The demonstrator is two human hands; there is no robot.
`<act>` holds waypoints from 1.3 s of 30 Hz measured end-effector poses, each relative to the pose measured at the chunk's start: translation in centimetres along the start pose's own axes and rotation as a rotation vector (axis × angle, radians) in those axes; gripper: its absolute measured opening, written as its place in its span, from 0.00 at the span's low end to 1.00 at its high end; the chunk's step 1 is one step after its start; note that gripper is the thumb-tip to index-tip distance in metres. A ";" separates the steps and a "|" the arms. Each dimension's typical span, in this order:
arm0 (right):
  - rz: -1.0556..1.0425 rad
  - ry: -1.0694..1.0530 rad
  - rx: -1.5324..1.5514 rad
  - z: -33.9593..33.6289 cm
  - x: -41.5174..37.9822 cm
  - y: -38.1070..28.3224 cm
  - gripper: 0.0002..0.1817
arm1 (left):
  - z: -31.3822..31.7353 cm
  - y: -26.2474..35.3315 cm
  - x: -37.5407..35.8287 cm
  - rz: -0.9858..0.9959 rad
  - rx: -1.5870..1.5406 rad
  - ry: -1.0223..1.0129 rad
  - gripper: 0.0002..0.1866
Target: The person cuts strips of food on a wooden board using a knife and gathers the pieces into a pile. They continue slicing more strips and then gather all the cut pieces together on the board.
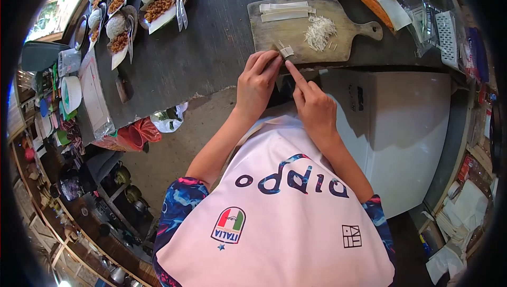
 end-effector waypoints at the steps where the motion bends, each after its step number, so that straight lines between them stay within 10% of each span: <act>1: 0.005 -0.010 -0.002 -0.4 0.1 -0.2 0.34 | -0.1 0.0 0.0 -0.009 0.001 -0.006 0.14; 39: 0.005 -0.035 0.025 -0.3 0.5 -0.5 0.34 | -0.4 -0.1 -0.3 0.002 0.022 0.020 0.15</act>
Point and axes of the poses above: each hand's wrist, its own x-axis towards the middle knuckle, its own z-axis out of the palm, y = z × x, the point moved 7 cm from there along x, towards the middle knuckle, and after that the axes turned 14 degrees about y, right-handed, at the moved point
